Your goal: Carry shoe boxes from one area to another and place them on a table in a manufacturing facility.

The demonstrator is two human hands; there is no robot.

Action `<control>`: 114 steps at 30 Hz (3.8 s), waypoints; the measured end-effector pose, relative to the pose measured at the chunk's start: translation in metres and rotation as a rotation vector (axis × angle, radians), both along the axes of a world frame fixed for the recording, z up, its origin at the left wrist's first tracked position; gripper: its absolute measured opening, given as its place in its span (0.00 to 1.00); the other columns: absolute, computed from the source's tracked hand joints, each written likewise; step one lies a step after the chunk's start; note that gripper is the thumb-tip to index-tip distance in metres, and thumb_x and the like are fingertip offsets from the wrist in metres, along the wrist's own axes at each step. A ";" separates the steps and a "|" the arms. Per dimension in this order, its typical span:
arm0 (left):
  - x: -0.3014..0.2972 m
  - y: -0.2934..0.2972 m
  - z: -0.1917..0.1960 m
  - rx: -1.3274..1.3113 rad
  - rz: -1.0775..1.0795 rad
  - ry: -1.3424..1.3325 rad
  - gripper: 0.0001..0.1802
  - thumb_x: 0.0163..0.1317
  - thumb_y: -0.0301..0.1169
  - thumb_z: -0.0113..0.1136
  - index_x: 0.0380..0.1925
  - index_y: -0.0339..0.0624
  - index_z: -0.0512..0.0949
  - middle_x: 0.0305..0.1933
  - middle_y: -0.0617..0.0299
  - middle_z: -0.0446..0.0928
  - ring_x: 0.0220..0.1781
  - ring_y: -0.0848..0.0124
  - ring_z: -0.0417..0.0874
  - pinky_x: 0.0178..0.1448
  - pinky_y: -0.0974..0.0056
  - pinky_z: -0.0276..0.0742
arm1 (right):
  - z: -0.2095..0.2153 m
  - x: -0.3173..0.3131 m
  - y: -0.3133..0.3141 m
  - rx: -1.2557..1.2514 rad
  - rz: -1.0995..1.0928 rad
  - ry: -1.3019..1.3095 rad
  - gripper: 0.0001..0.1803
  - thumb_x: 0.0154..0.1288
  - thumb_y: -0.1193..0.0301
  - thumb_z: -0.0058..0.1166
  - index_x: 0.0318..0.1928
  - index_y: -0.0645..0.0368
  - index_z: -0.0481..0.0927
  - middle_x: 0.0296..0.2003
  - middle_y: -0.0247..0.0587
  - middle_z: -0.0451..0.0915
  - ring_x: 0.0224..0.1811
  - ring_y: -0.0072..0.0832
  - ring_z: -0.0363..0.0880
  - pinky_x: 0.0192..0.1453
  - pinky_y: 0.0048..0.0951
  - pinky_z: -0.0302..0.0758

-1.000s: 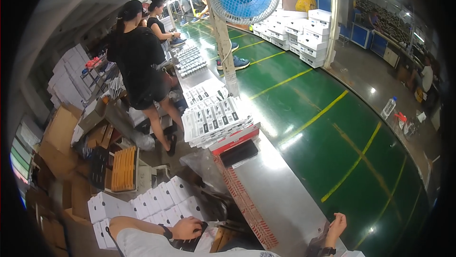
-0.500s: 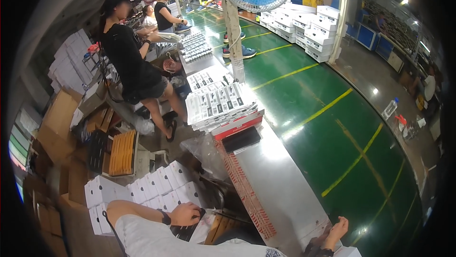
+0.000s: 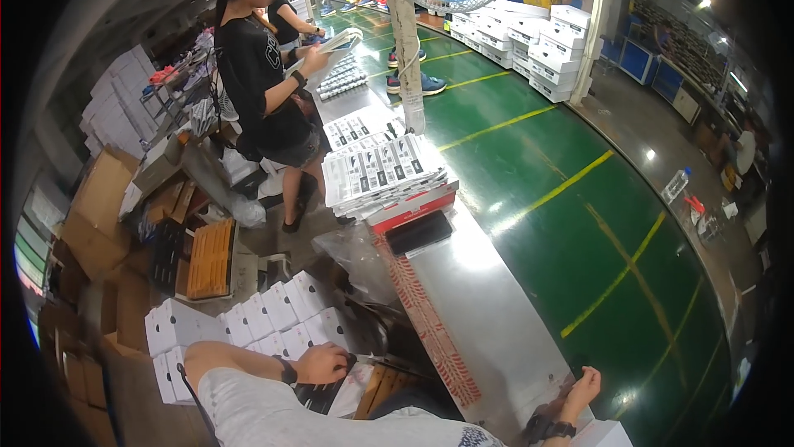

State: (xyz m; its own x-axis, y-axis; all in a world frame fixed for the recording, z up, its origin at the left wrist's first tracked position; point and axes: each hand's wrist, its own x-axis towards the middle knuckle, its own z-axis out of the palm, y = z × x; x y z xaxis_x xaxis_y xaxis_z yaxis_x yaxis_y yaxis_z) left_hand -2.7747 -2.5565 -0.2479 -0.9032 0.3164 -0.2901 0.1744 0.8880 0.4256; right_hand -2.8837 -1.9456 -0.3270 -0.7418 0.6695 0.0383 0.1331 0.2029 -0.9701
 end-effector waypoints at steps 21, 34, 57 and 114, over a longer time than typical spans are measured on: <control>0.000 0.001 -0.002 -0.029 0.010 0.012 0.12 0.59 0.38 0.60 0.31 0.44 0.86 0.52 0.61 0.83 0.56 0.57 0.80 0.57 0.56 0.80 | 0.002 0.000 -0.005 -0.039 -0.016 0.035 0.09 0.73 0.73 0.48 0.34 0.61 0.78 0.23 0.27 0.73 0.15 0.11 0.59 0.19 0.18 0.53; 0.001 0.004 0.001 -0.005 0.018 -0.027 0.13 0.59 0.38 0.58 0.31 0.41 0.86 0.52 0.59 0.83 0.57 0.56 0.79 0.58 0.55 0.79 | -0.005 0.000 0.000 0.020 -0.026 0.037 0.10 0.73 0.73 0.47 0.34 0.62 0.78 0.22 0.27 0.72 0.14 0.11 0.58 0.18 0.19 0.53; -0.001 0.002 0.001 -0.022 -0.024 -0.004 0.13 0.59 0.38 0.58 0.32 0.41 0.86 0.51 0.60 0.83 0.55 0.57 0.79 0.56 0.56 0.80 | -0.014 -0.001 0.008 0.004 0.024 0.010 0.10 0.75 0.71 0.47 0.36 0.62 0.79 0.24 0.29 0.74 0.15 0.11 0.60 0.20 0.18 0.54; 0.004 0.032 0.043 0.043 0.064 -0.011 0.11 0.56 0.33 0.61 0.34 0.38 0.84 0.48 0.50 0.81 0.52 0.49 0.78 0.56 0.52 0.76 | 0.018 0.009 -0.014 -0.098 -0.070 0.035 0.09 0.72 0.73 0.52 0.33 0.61 0.82 0.19 0.27 0.75 0.15 0.12 0.68 0.20 0.18 0.62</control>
State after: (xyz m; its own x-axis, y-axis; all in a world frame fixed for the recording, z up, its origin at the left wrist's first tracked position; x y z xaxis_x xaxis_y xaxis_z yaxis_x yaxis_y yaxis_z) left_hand -2.7704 -2.5243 -0.2053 -0.9189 0.2702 -0.2874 0.1128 0.8781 0.4650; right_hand -2.8745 -1.9593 -0.3095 -0.6925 0.7214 -0.0054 0.1096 0.0979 -0.9891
